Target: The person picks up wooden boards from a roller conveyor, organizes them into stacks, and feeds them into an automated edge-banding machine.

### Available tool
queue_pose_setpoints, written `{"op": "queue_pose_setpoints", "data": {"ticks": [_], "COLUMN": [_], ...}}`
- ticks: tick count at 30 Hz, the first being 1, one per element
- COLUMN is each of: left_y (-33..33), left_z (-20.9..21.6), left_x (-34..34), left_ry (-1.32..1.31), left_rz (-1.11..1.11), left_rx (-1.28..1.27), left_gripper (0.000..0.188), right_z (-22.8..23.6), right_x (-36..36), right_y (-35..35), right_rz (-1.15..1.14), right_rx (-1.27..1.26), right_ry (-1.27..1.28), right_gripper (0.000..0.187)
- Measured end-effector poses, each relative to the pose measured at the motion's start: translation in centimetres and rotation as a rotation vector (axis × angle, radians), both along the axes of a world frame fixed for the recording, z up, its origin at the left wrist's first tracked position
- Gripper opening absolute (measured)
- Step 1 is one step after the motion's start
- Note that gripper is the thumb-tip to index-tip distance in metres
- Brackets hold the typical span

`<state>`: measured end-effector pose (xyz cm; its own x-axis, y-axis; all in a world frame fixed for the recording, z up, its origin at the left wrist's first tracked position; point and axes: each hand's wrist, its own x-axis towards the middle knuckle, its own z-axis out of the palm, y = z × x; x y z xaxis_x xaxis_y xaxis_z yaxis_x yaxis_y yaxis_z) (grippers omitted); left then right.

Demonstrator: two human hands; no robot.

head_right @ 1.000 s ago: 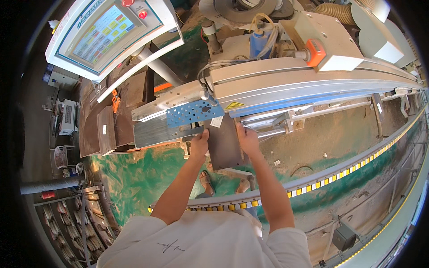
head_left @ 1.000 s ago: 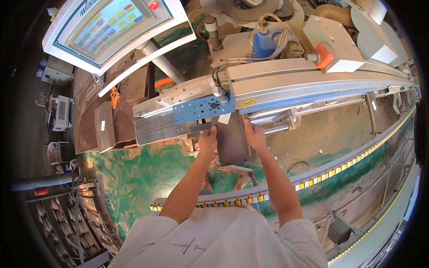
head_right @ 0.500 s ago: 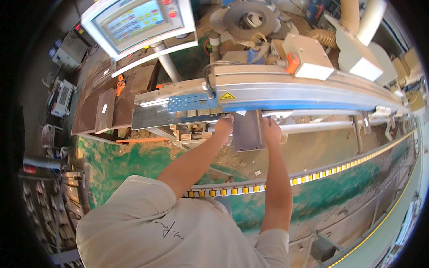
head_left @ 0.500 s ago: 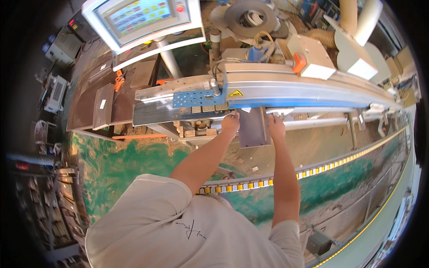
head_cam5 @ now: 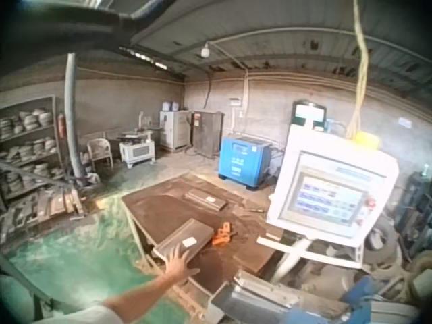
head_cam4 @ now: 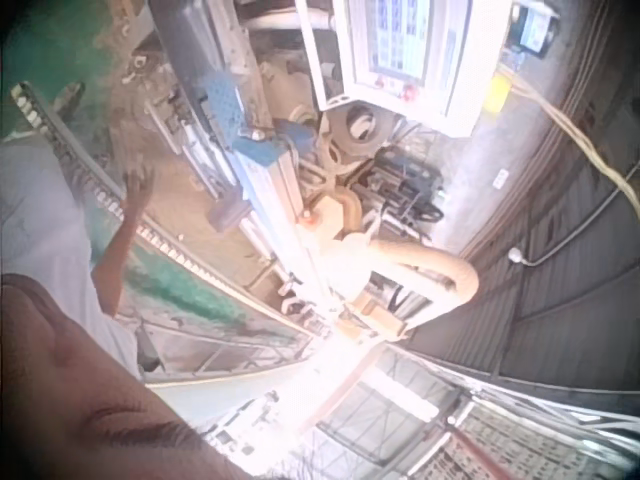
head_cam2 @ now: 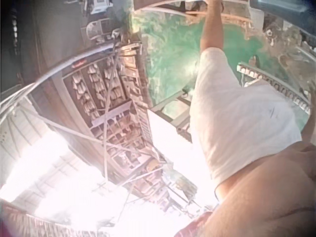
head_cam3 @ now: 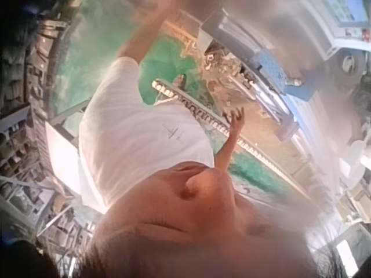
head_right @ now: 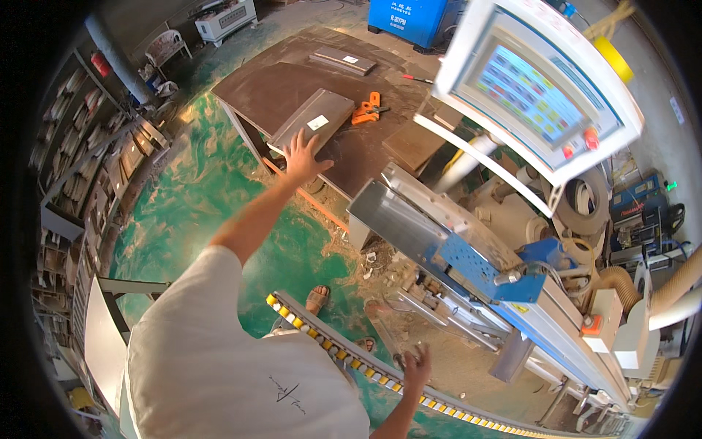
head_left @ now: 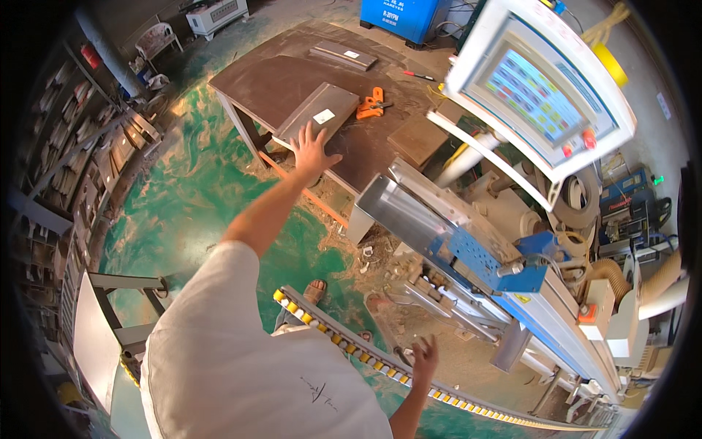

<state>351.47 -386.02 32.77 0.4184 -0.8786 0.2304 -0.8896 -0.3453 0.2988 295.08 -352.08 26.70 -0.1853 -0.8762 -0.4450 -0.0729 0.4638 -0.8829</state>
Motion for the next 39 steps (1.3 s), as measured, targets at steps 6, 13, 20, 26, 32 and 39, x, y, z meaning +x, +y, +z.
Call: {"op": "queue_pose_setpoints", "data": {"ticks": [6, 13, 20, 26, 32, 39], "left_y": [-4.2, 3.9, 16.7, 15.1, 12.4, 8.9], "left_z": [0.8, 0.4, 1.9, -2.6, -6.2, -9.5], "left_x": [9.0, 6.9, 1.0, -1.8, -15.3, -26.3], "left_ry": [0.037, 0.007, 0.330, 1.343, 1.371, 1.262], "left_rz": [-0.055, -0.087, -0.223, 0.022, -0.314, -0.317], "left_rx": [0.324, 0.196, -0.045, 0.064, 0.440, 0.373], "left_gripper": [0.113, 0.108, 0.072, 0.056, 0.048, 0.046], "right_z": [1.2, 3.8, 1.2, 0.3, -1.1, -0.5], "right_x": [18.5, 38.3, 44.8, 34.5, 18.8, 9.1], "right_y": [-11.0, -22.4, -24.1, -20.0, -16.4, -19.2], "right_rz": [0.663, 0.579, -0.060, -0.102, -0.215, -0.141], "right_rx": [-0.194, 0.161, 0.092, -0.009, 0.070, 0.082], "right_ry": [0.230, -0.203, -0.343, 0.094, 0.349, 0.520], "right_gripper": [0.034, 0.040, 0.057, 0.065, 0.073, 0.084]}}
